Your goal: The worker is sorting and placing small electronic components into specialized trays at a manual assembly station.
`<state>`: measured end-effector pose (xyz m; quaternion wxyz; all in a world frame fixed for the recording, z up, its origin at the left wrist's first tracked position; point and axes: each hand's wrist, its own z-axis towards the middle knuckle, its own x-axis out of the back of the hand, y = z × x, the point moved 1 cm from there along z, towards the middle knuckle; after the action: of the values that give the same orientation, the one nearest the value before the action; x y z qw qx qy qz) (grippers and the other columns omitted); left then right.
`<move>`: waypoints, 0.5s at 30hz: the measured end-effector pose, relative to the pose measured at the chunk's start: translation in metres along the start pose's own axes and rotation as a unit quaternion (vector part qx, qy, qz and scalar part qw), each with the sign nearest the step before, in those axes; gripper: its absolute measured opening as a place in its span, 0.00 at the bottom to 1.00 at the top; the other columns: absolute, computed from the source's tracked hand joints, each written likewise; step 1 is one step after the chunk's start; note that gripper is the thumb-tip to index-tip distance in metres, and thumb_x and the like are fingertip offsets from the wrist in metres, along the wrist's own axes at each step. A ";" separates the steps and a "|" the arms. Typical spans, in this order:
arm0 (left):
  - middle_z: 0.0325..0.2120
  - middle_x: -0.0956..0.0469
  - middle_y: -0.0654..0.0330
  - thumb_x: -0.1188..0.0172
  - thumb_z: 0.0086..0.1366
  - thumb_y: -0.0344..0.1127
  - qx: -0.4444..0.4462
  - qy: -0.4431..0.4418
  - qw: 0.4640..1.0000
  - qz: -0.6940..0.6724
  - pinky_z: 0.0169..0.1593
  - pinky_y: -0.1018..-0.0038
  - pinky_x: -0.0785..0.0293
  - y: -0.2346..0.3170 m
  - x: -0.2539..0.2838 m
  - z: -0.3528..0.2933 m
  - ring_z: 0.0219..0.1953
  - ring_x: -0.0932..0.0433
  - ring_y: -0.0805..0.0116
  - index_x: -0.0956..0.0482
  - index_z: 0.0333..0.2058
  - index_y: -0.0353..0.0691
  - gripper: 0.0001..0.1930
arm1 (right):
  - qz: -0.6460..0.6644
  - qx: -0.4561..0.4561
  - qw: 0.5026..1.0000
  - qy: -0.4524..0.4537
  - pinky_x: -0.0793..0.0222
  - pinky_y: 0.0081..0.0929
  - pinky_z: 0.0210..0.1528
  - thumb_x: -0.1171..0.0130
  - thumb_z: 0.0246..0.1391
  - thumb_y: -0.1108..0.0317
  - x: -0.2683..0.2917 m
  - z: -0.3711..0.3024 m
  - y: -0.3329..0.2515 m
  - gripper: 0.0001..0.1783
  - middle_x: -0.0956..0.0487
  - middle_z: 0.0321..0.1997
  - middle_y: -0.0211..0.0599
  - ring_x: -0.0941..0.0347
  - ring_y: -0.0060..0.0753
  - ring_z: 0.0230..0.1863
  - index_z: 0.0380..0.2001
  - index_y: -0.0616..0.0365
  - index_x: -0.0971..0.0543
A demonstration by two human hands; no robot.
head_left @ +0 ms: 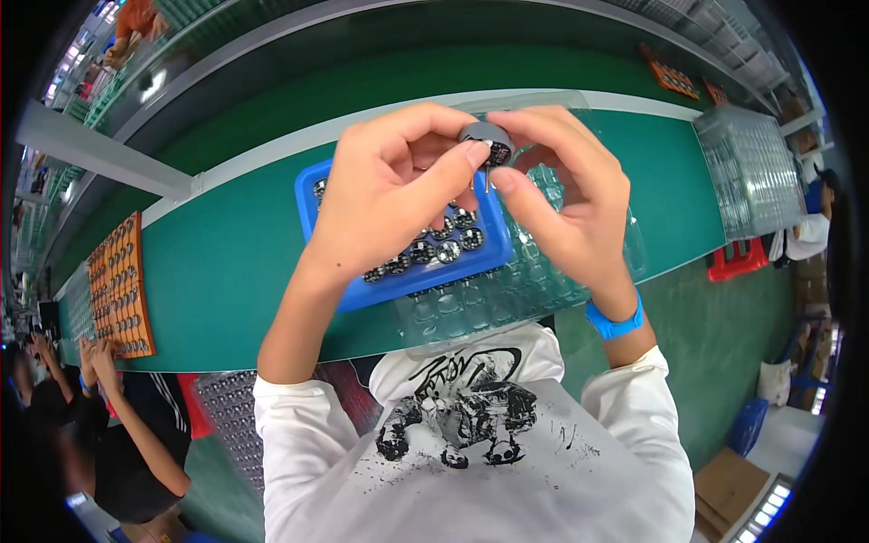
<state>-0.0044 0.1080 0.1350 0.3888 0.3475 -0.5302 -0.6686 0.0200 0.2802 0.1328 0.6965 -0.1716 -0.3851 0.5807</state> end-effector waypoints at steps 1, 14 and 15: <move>0.27 0.22 0.63 0.43 0.63 0.31 0.000 -0.004 1.000 -0.002 0.22 0.86 0.33 0.000 -0.003 -0.001 0.25 0.24 0.81 0.24 0.38 0.32 0.09 | -0.004 -0.002 1.000 0.002 0.30 0.22 0.38 0.41 0.47 0.80 0.002 -0.001 0.000 0.15 0.24 0.39 0.40 0.27 0.29 0.40 0.42 0.67 0.24; 0.20 0.23 0.57 0.44 0.62 0.30 0.014 0.023 1.000 0.003 0.23 0.82 0.27 0.007 0.001 -0.004 0.19 0.23 0.74 0.24 0.33 0.29 0.08 | 0.080 -0.149 0.985 0.018 0.31 0.17 0.32 0.40 0.45 0.76 -0.007 0.009 -0.005 0.11 0.22 0.34 0.34 0.27 0.20 0.34 0.35 0.65 0.22; 0.20 0.23 0.57 0.44 0.62 0.30 0.013 0.025 1.000 0.003 0.23 0.82 0.27 0.009 0.004 -0.003 0.19 0.23 0.74 0.24 0.33 0.29 0.08 | 0.081 -0.148 0.986 0.016 0.31 0.17 0.32 0.40 0.45 0.76 -0.009 0.009 -0.006 0.11 0.22 0.34 0.34 0.27 0.20 0.34 0.35 0.65 0.22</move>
<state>-0.0017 0.1021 0.1427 0.3996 0.3678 -0.5302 -0.6511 0.0175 0.2683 0.1395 0.6204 -0.3126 -0.4405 0.5686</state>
